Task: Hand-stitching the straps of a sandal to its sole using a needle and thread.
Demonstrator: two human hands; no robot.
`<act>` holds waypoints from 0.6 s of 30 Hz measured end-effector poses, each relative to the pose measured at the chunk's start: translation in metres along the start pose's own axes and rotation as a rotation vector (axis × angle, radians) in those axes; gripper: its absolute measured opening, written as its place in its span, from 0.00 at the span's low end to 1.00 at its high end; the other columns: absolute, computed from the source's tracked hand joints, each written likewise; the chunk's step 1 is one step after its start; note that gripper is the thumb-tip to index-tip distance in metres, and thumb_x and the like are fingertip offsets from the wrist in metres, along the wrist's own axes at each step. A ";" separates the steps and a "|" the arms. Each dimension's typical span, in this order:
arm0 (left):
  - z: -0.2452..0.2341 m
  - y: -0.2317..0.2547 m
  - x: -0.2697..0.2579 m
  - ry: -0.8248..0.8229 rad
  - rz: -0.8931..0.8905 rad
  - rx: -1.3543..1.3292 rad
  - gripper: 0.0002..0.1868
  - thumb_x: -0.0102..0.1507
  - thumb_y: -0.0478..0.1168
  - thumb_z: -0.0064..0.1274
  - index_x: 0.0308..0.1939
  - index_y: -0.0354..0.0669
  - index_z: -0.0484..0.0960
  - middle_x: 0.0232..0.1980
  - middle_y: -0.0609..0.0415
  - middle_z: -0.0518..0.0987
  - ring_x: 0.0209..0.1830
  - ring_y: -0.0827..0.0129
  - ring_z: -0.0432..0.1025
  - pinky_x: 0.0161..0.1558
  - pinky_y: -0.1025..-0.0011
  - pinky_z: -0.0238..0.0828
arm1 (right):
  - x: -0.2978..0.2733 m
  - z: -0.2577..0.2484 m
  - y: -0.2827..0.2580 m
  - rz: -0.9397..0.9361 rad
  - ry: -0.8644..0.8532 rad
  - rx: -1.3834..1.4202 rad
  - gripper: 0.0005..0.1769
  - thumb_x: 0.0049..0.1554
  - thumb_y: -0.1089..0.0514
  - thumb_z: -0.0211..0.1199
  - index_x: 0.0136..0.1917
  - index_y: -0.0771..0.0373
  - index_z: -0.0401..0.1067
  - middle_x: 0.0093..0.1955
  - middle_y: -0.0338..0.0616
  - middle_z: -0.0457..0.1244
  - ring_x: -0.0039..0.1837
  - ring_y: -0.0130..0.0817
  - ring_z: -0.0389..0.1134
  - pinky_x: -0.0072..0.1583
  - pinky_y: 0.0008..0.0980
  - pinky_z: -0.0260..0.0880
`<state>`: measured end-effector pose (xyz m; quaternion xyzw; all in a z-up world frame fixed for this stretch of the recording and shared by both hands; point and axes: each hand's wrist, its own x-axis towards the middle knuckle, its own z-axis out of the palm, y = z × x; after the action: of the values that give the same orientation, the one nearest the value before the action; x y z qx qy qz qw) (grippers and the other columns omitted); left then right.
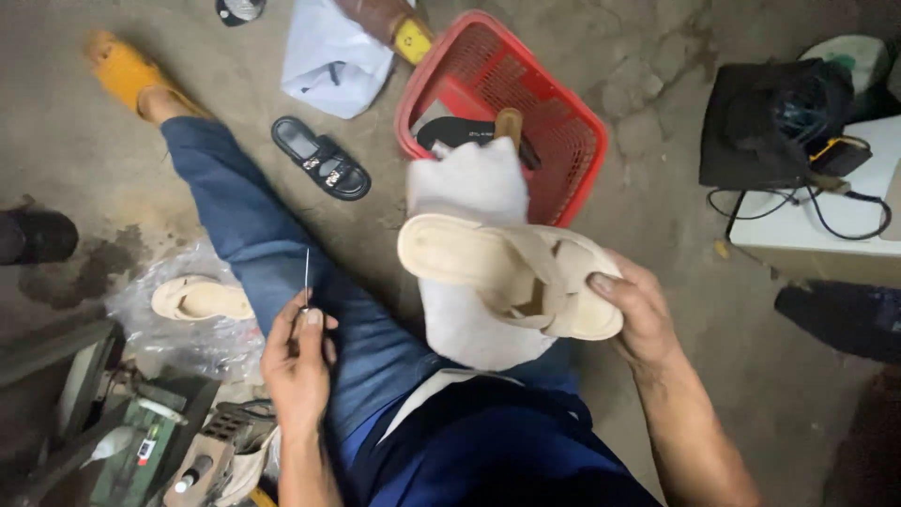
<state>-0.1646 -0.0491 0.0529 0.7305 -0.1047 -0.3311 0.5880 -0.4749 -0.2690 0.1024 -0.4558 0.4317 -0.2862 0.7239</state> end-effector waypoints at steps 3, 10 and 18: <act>0.013 0.047 -0.017 -0.009 0.049 0.054 0.20 0.68 0.34 0.49 0.64 0.33 0.78 0.35 0.56 0.79 0.21 0.80 0.58 0.24 0.84 0.53 | 0.016 0.009 -0.009 0.081 -0.070 -0.006 0.26 0.58 0.63 0.53 0.66 0.79 0.69 0.54 0.55 0.68 0.51 0.35 0.67 0.53 0.27 0.65; 0.054 0.095 -0.029 -0.337 0.357 0.339 0.19 0.63 0.30 0.52 0.57 0.28 0.81 0.40 0.50 0.86 0.34 0.72 0.76 0.43 0.78 0.73 | 0.028 0.002 -0.002 0.097 -0.102 0.100 0.26 0.57 0.65 0.52 0.67 0.80 0.68 0.55 0.56 0.68 0.52 0.37 0.67 0.54 0.29 0.65; 0.122 0.115 -0.043 -0.343 0.631 0.655 0.17 0.62 0.30 0.56 0.55 0.39 0.85 0.29 0.57 0.76 0.19 0.75 0.62 0.22 0.78 0.60 | 0.031 -0.034 -0.006 0.222 -0.005 -0.014 0.43 0.47 0.53 0.56 0.70 0.82 0.64 0.59 0.71 0.67 0.55 0.52 0.69 0.56 0.38 0.66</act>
<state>-0.2439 -0.1548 0.1644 0.7447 -0.5151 -0.2019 0.3731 -0.4906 -0.3110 0.0893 -0.4107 0.4798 -0.2001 0.7490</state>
